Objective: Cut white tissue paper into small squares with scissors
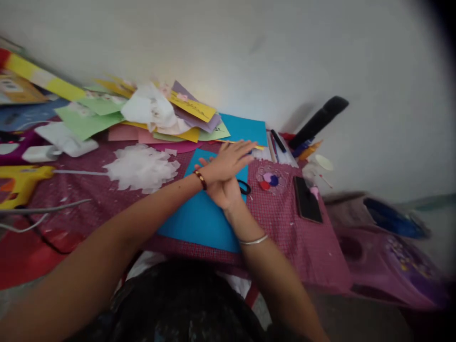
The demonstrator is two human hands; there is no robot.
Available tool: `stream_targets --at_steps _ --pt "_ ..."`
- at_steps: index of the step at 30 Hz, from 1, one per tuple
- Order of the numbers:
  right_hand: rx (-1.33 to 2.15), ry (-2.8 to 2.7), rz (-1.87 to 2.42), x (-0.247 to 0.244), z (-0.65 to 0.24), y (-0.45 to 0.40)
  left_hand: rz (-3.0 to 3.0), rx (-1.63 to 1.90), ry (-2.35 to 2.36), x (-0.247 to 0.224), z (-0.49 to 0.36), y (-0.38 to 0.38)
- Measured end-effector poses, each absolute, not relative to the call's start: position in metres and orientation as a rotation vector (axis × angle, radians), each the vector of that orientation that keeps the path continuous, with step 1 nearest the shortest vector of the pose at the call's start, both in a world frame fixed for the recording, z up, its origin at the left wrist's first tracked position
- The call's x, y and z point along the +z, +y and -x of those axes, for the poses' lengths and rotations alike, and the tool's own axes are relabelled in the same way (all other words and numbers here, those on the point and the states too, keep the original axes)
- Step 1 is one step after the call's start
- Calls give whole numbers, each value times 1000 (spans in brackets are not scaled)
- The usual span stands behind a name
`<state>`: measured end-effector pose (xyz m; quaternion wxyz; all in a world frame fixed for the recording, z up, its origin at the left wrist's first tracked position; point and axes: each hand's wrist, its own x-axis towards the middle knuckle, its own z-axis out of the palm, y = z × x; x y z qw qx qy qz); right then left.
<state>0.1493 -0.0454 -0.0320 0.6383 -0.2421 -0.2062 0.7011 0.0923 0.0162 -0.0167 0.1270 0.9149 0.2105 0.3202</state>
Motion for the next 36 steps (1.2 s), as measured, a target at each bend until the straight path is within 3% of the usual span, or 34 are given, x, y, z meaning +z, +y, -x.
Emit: stream_targets --at_steps 5,11,16,20,29,36 --pt "1714 -255 701 -37 -154 -35 -2402 1021 973 -22 -95 51" --pt "1654 -397 840 -38 -157 -37 -2264 1045 1143 -13 -53 60" --pt "1622 -456 859 -38 -154 -36 -2017 996 958 -12 -25 30" --pt "1570 -580 884 -37 -154 -39 -2257 837 788 -16 -18 25" --pt "1426 -855 1034 -45 -155 -37 -1926 892 866 -26 -15 41" --pt "1480 -855 974 -41 -163 -39 -1900 562 576 -9 -12 33"
